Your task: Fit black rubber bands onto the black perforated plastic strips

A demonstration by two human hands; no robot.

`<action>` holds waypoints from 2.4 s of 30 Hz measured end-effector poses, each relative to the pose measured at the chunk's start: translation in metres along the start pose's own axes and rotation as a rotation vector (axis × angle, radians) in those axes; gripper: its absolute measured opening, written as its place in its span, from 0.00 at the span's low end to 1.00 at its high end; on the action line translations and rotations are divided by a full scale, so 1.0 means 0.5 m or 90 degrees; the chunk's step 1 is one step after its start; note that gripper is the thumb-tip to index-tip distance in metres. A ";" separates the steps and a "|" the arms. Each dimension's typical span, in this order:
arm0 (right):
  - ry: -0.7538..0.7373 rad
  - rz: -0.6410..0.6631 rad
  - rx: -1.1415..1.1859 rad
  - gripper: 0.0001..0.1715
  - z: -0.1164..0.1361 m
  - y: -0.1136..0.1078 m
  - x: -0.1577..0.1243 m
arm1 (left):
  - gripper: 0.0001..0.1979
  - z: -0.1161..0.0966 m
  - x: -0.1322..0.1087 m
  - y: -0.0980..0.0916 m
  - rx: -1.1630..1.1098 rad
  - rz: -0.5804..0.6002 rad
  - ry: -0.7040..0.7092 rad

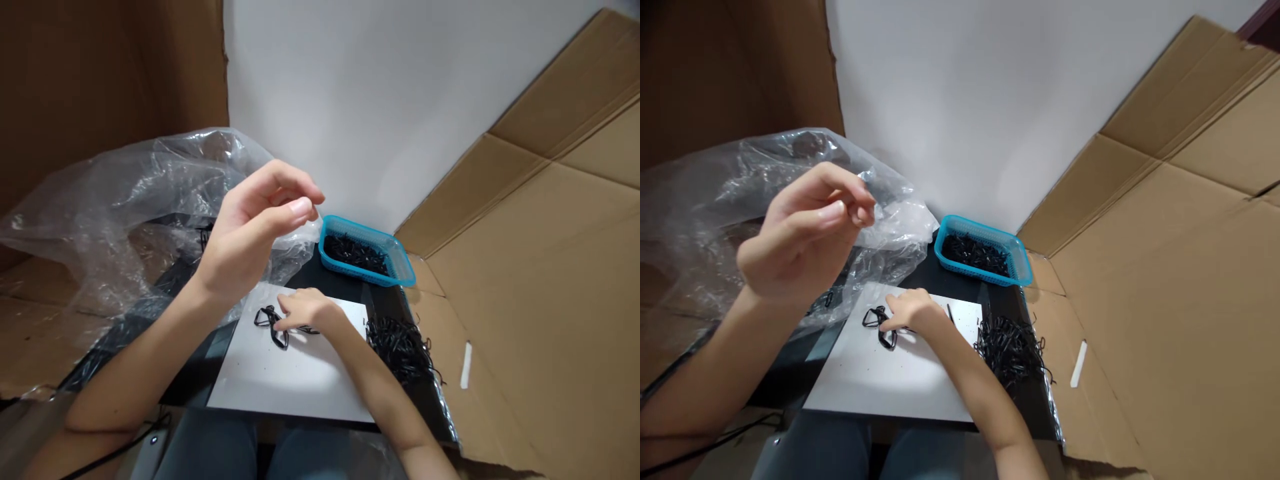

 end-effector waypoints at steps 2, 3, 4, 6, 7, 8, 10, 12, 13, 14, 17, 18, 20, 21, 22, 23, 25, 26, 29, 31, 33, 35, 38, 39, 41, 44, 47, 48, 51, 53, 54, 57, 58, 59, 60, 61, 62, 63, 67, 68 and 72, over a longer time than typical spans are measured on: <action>-0.018 0.015 0.012 0.22 -0.001 0.014 0.009 | 0.03 0.000 -0.001 0.000 -0.005 0.021 0.004; -0.025 0.030 0.023 0.20 0.000 0.014 0.013 | 0.03 0.000 -0.001 0.000 -0.008 0.028 0.006; -0.035 0.040 0.040 0.19 0.002 0.007 0.016 | 0.04 0.000 -0.002 0.000 -0.010 0.031 0.007; -0.053 0.061 0.092 0.16 0.008 -0.017 0.020 | 0.05 0.001 -0.003 -0.003 -0.005 0.022 0.006; -0.060 0.067 0.125 0.15 0.011 -0.034 0.018 | 0.05 0.002 -0.003 -0.005 0.005 0.015 0.002; -0.065 0.069 0.163 0.12 0.015 -0.053 0.014 | 0.05 0.002 -0.004 -0.007 0.017 0.012 -0.002; -0.072 0.049 0.248 0.07 0.023 -0.093 -0.004 | 0.04 0.002 -0.005 -0.007 0.059 0.024 -0.003; -0.081 0.014 0.332 0.04 0.034 -0.130 -0.032 | 0.05 0.001 -0.006 -0.005 0.138 0.038 0.012; -0.086 -0.008 0.386 0.04 0.041 -0.147 -0.049 | 0.05 0.001 -0.006 -0.002 0.191 0.053 0.022; -0.093 -0.034 0.452 0.05 0.049 -0.162 -0.066 | 0.06 0.002 -0.007 0.004 0.246 0.080 0.027; -0.091 -0.137 0.641 0.08 0.070 -0.199 -0.114 | 0.10 0.019 -0.014 0.035 0.384 0.216 -0.001; -0.079 -0.163 0.668 0.09 0.076 -0.206 -0.126 | 0.12 0.027 -0.019 0.046 0.405 0.262 -0.017; -0.055 -0.189 0.670 0.09 0.086 -0.214 -0.142 | 0.14 0.039 -0.028 0.066 0.389 0.324 -0.050; -0.047 -0.194 0.667 0.09 0.089 -0.217 -0.147 | 0.14 0.041 -0.032 0.074 0.362 0.333 -0.059; -0.043 -0.195 0.663 0.09 0.091 -0.220 -0.150 | 0.13 0.042 -0.034 0.080 0.333 0.329 -0.061; -0.042 -0.197 0.655 0.10 0.092 -0.223 -0.152 | 0.13 0.041 -0.035 0.082 0.310 0.311 -0.058; -0.034 -0.207 0.632 0.12 0.089 -0.229 -0.157 | 0.11 0.035 -0.033 0.080 0.303 0.254 -0.044; -0.027 -0.204 0.615 0.13 0.087 -0.232 -0.159 | 0.11 0.031 -0.032 0.076 0.310 0.229 -0.037; -0.028 -0.182 0.563 0.14 0.091 -0.236 -0.165 | 0.09 0.024 -0.031 0.070 0.299 0.209 -0.037; -0.052 -0.180 0.533 0.11 0.102 -0.239 -0.169 | 0.08 0.024 -0.031 0.068 0.290 0.214 -0.043; -0.077 -0.206 0.496 0.07 0.112 -0.244 -0.173 | 0.08 0.026 -0.031 0.068 0.296 0.218 -0.049; -0.099 -0.240 0.442 0.05 0.119 -0.248 -0.178 | 0.08 0.028 -0.032 0.068 0.302 0.216 -0.047; -0.156 -0.311 0.310 0.06 0.130 -0.254 -0.189 | 0.06 0.028 -0.033 0.068 0.294 0.216 -0.052; -0.178 -0.343 0.245 0.06 0.135 -0.255 -0.194 | 0.07 0.030 -0.033 0.069 0.279 0.223 -0.071; -0.224 -0.413 0.102 0.06 0.145 -0.257 -0.204 | 0.11 0.036 -0.034 0.074 0.216 0.258 -0.133; -0.311 -0.470 -0.077 0.09 0.162 -0.252 -0.211 | 0.18 0.049 -0.040 0.087 0.081 0.327 -0.238; -0.381 -0.508 -0.203 0.11 0.170 -0.244 -0.212 | 0.20 0.060 -0.047 0.099 -0.020 0.356 -0.309; -0.398 -0.526 -0.229 0.11 0.170 -0.242 -0.212 | 0.19 0.063 -0.050 0.102 -0.038 0.355 -0.325; -0.419 -0.595 -0.257 0.15 0.166 -0.238 -0.217 | 0.13 0.065 -0.056 0.105 0.014 0.343 -0.333; -0.413 -0.630 -0.264 0.19 0.163 -0.236 -0.220 | 0.10 0.054 -0.055 0.101 0.118 0.305 -0.267; -0.414 -0.640 -0.268 0.20 0.162 -0.235 -0.221 | 0.09 0.046 -0.054 0.099 0.163 0.284 -0.225; -0.428 -0.641 -0.245 0.22 0.161 -0.238 -0.229 | 0.08 0.025 -0.052 0.092 0.207 0.231 -0.155; -0.425 -0.624 -0.208 0.21 0.159 -0.242 -0.230 | 0.08 0.021 -0.052 0.089 0.202 0.216 -0.151; -0.414 -0.596 -0.153 0.20 0.155 -0.248 -0.229 | 0.08 0.016 -0.051 0.084 0.196 0.201 -0.147; -0.403 -0.560 -0.086 0.17 0.150 -0.254 -0.227 | 0.07 0.011 -0.049 0.079 0.192 0.186 -0.142; -0.392 -0.520 -0.013 0.14 0.145 -0.260 -0.224 | 0.07 0.007 -0.048 0.076 0.189 0.183 -0.133; -0.384 -0.485 0.061 0.10 0.139 -0.265 -0.221 | 0.06 0.002 -0.047 0.074 0.190 0.190 -0.123; -0.376 -0.456 0.127 0.09 0.133 -0.268 -0.216 | 0.06 -0.001 -0.047 0.074 0.196 0.204 -0.116; -0.327 -0.270 0.263 0.14 0.121 -0.260 -0.188 | 0.08 -0.002 -0.047 0.077 0.218 0.241 -0.122; -0.319 -0.220 0.276 0.13 0.123 -0.254 -0.183 | 0.09 0.000 -0.046 0.077 0.218 0.237 -0.127; -0.287 -0.150 0.302 0.07 0.131 -0.248 -0.181 | 0.09 0.013 -0.041 0.080 0.196 0.282 -0.132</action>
Point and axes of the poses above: each hand's wrist, its own x-axis towards the middle knuckle, its own y-axis out of the palm, z = x × y, the point moved 5 cm from there along x, towards the middle knuckle, and after that the axes turned 12 degrees about x, right-handed, at the moved point
